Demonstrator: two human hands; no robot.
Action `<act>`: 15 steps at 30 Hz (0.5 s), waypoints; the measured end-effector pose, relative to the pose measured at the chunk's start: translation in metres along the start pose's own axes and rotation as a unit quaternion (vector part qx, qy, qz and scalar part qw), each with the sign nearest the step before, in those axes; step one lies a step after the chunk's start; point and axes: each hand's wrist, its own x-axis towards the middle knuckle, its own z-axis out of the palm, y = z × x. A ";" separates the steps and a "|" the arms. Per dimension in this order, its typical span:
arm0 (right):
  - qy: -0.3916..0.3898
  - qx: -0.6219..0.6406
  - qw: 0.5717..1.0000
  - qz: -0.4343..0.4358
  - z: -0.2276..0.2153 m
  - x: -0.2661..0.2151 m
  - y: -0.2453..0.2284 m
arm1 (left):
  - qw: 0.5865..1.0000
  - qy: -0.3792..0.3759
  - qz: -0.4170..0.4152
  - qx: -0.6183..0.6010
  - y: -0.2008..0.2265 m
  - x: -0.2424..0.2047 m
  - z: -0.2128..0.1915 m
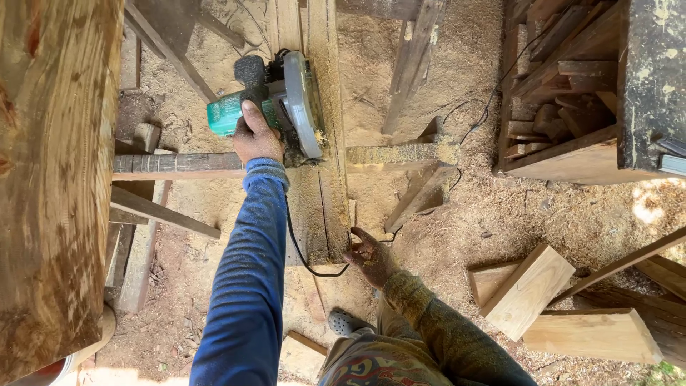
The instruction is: Cutting a wooden plank using a circular saw on a workbench in a workshop.
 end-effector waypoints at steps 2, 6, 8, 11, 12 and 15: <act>0.001 0.009 1.000 0.003 0.001 0.001 0.005 | 1.000 -0.007 -0.007 -0.008 0.007 -0.001 -0.001; 0.000 0.012 1.000 0.001 0.000 0.004 0.011 | 0.999 -0.016 -0.019 -0.033 0.015 -0.003 -0.002; -0.005 0.024 1.000 0.007 0.001 0.003 0.009 | 0.999 -0.014 -0.017 -0.035 0.010 0.002 0.002; -0.004 0.036 0.999 0.016 0.002 0.003 0.010 | 0.999 -0.019 -0.019 -0.041 0.009 0.005 0.004; 0.000 0.034 0.999 0.020 0.002 0.004 0.012 | 0.998 -0.024 -0.024 -0.045 0.010 0.006 0.002; -0.006 0.022 1.000 0.018 0.003 -0.001 -0.004 | 0.998 -0.018 -0.027 -0.048 -0.010 0.020 0.009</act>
